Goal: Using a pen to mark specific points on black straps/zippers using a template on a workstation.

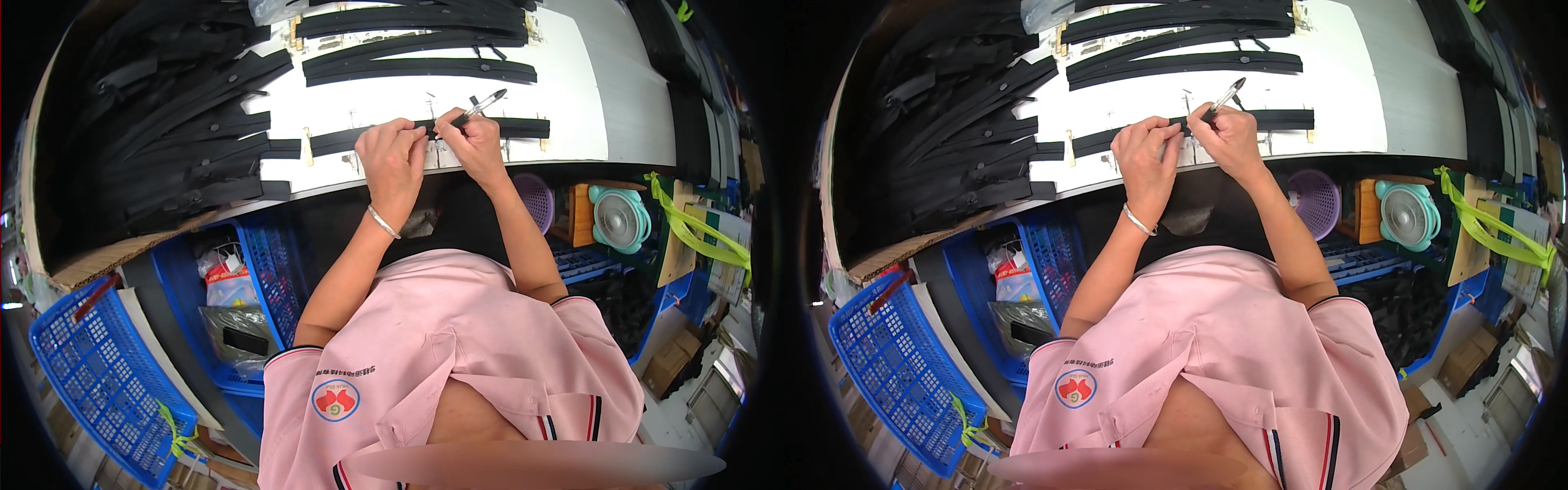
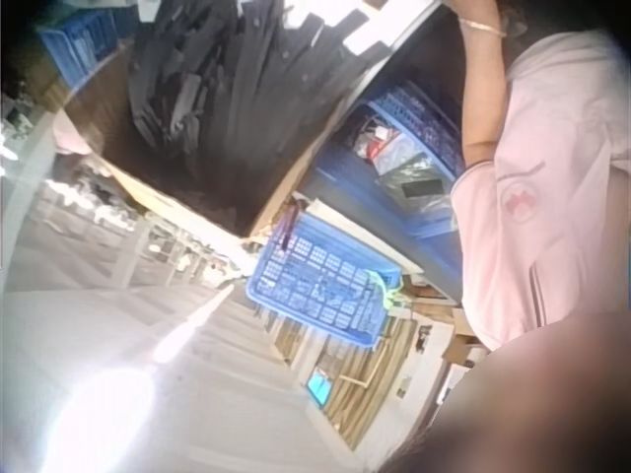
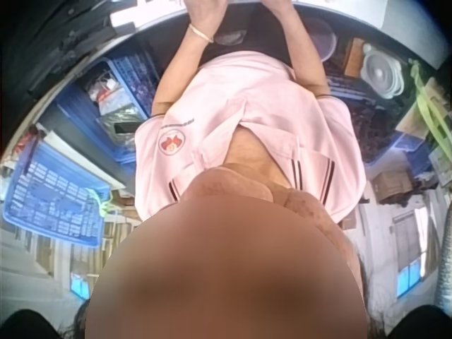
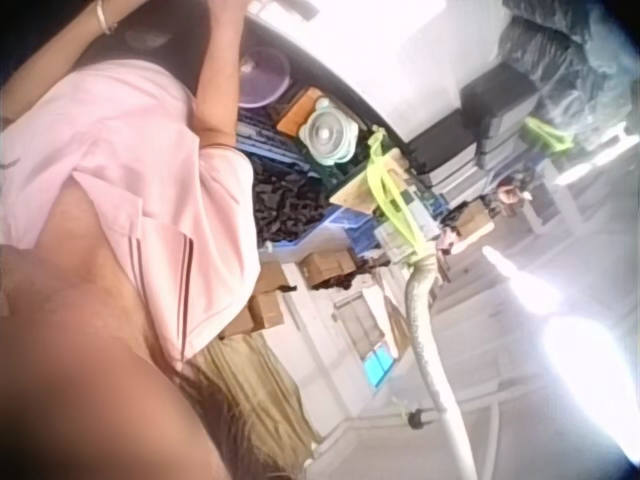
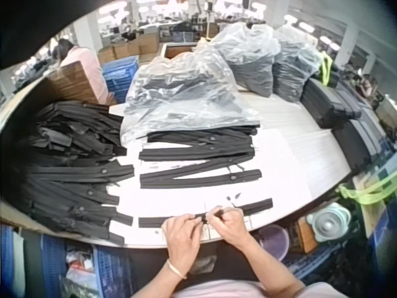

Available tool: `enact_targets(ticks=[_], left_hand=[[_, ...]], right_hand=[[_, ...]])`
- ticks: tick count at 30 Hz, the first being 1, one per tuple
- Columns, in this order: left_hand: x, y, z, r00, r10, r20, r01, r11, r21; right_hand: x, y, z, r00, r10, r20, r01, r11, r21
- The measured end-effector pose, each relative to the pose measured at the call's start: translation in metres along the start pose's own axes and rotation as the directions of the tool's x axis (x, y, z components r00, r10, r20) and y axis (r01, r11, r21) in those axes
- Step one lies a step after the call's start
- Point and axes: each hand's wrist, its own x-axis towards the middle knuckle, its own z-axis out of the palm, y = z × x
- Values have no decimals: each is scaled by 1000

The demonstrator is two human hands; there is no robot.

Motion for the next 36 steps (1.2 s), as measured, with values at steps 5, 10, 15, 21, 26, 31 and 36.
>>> enact_targets(ticks=[5,10,15,21,26,31,36], left_hand=[[1,0,-1,1000,-14,11,14,1000,0],[1,0,-3,999,-3,32,2,1000,16],[1,0,-2,999,5,34,-5,1000,8],[3,4,-4,998,-5,66,1,998,66],[9,31,20,994,78,76,-77,997,-12],[24,55,64,973,212,94,-198,970,-142],[25,56,76,979,165,123,-150,981,-119]], right_hand=[[3,3,2,997,-71,14,72,990,-120],[-6,-10,-17,997,70,44,-76,988,136],[-7,-4,-72,974,142,-175,-106,974,200],[-4,24,-92,962,138,-238,-123,989,75],[-7,29,-91,967,169,-190,-161,985,58],[-5,34,-86,964,113,-242,-102,993,59],[-5,36,-86,967,103,-234,-102,995,18]])
